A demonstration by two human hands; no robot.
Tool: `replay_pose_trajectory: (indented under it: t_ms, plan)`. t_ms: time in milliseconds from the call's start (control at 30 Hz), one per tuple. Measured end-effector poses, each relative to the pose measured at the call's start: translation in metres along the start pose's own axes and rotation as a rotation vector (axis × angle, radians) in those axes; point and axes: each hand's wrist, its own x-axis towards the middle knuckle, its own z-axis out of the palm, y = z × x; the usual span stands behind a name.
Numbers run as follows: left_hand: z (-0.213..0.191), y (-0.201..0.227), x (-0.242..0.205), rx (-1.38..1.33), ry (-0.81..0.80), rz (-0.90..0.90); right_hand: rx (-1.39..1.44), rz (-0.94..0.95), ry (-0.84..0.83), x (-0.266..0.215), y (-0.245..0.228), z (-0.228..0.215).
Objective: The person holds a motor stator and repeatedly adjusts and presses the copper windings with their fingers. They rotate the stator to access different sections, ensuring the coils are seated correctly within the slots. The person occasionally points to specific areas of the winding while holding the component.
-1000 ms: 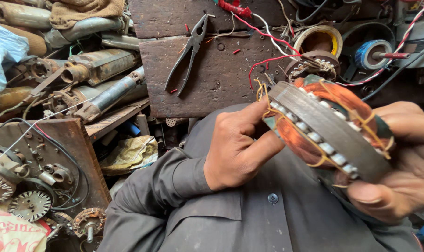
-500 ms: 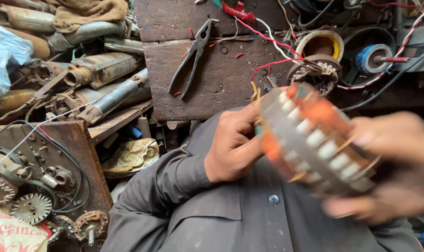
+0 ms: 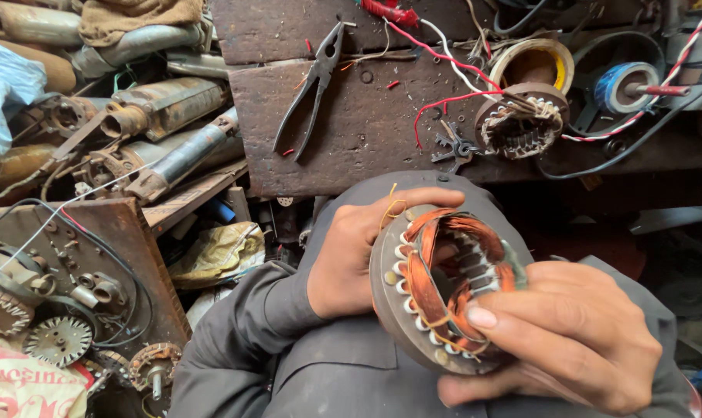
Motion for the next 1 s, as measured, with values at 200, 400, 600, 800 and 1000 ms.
replay_pose_trajectory:
  t_ms: [200, 400, 600, 800, 1000]
  plan:
    - [-0.001, -0.015, -0.001, -0.01, -0.077, -0.086, 0.159, 0.239, 0.194, -0.048, 0.006, -0.028]
    - [0.002, -0.026, 0.002, -0.125, -0.122, -0.161, -0.05, 0.516, 0.326, -0.052, 0.011, -0.018]
    - [0.002, -0.031, 0.001, -0.112, -0.128, -0.143, 0.02, 0.67, 0.142, -0.036, 0.01, -0.009]
    - [0.004, -0.03, 0.003, -0.179, -0.139, -0.183, 0.143, 0.555, -0.013, -0.023, 0.016, -0.006]
    - [0.003, -0.03, 0.005, -0.141, -0.151, -0.097, 0.138, 0.483, -0.04, -0.033, 0.021, -0.005]
